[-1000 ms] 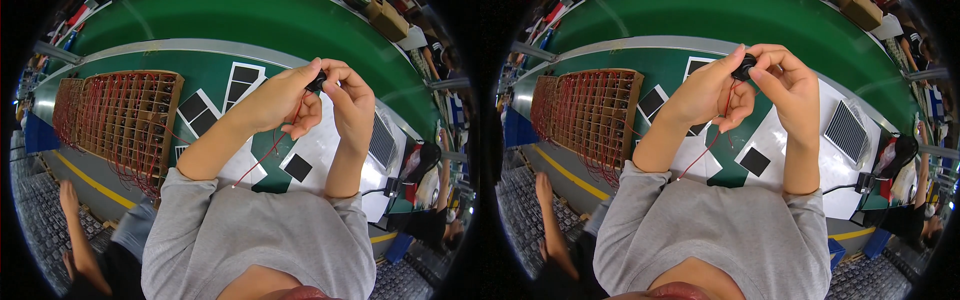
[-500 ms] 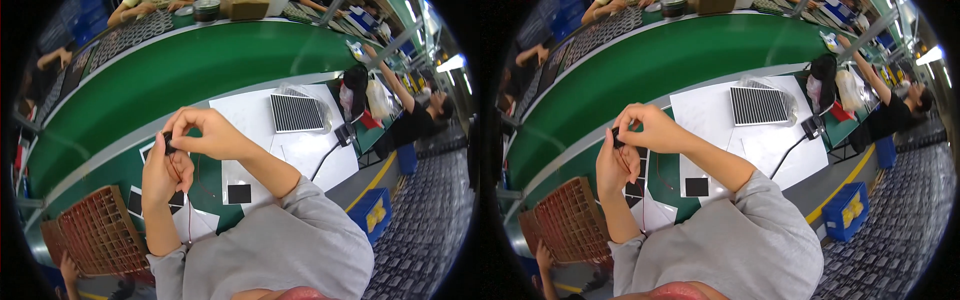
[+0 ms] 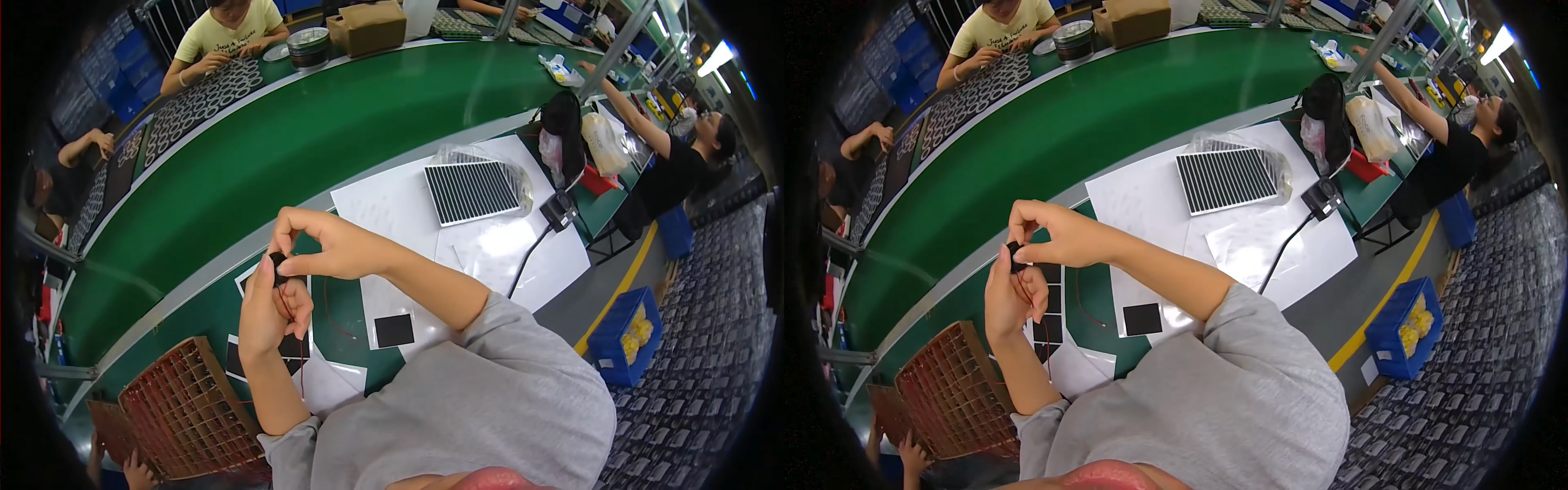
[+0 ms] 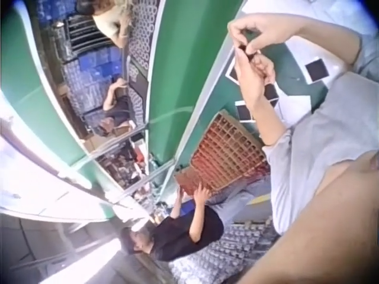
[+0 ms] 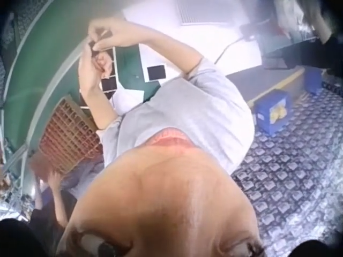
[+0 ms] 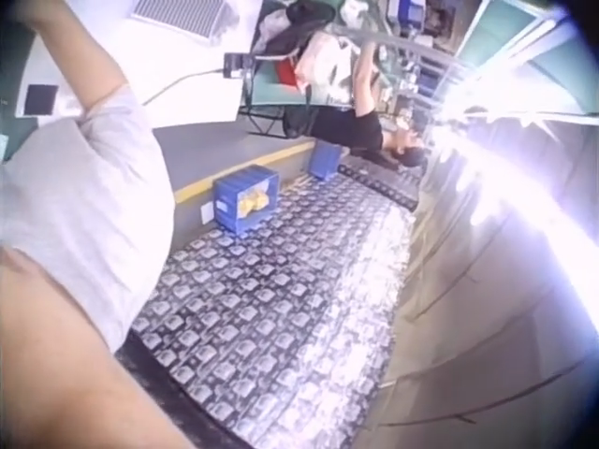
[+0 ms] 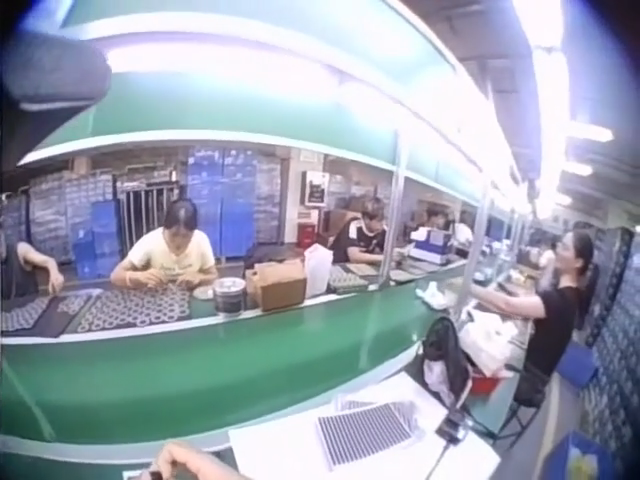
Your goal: Assembling small electronic components including wired modules and small solar panels on a factory line.
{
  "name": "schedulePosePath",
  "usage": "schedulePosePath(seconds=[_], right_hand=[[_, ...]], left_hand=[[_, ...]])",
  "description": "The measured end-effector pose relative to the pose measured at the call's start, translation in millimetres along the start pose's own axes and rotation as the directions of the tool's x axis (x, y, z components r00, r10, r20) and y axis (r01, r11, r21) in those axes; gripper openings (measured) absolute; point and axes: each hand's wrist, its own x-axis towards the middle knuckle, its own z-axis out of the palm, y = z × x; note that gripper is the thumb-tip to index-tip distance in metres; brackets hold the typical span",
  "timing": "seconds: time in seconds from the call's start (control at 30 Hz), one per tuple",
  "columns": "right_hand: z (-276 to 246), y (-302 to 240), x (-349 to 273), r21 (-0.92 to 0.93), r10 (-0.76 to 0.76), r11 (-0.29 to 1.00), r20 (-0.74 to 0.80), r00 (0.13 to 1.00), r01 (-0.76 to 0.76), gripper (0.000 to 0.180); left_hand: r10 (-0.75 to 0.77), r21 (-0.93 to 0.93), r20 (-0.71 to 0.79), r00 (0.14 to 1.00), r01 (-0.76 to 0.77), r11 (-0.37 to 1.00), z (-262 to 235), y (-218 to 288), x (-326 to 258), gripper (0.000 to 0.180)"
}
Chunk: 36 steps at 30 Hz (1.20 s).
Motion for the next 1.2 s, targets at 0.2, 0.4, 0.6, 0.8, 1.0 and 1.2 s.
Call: schedulePosePath(seconds=[0.2,0.4,0.6,0.8,1.0,1.2], right_hand=[[-1,0,-12,0.059,-0.016,0.998,0.024,1.0,0.015,0.027],[-5,-7,-33,-0.073,0.125,0.99,0.024,0.992,-0.123,0.045],[-7,3,-93,-0.642,0.225,0.749,0.014,0.974,-0.164,0.038],[13,40,-160,-0.802,0.266,0.593,0.107,0.958,-0.075,0.017],[20,39,-158,-0.786,0.247,0.613,0.091,0.965,-0.083,0.015],[15,37,-155,-0.783,0.272,0.614,0.084,0.958,-0.106,0.016]], left_hand=[[-0.023,0.08,0.068,0.997,0.017,0.997,0,-1,-5,0.044],[0.066,0.32,0.057,0.996,-0.08,0.944,1,-3,-9,0.02],[0.395,0.621,0.12,0.911,-0.379,0.686,18,7,-25,0.032],[0.472,0.684,0.155,0.868,-0.439,0.582,34,8,-33,0.024],[0.536,0.81,0.012,0.844,-0.323,0.489,4,38,-60,0.022],[0.611,0.981,-0.194,0.767,0.139,0.138,-67,64,-122,0.023]])
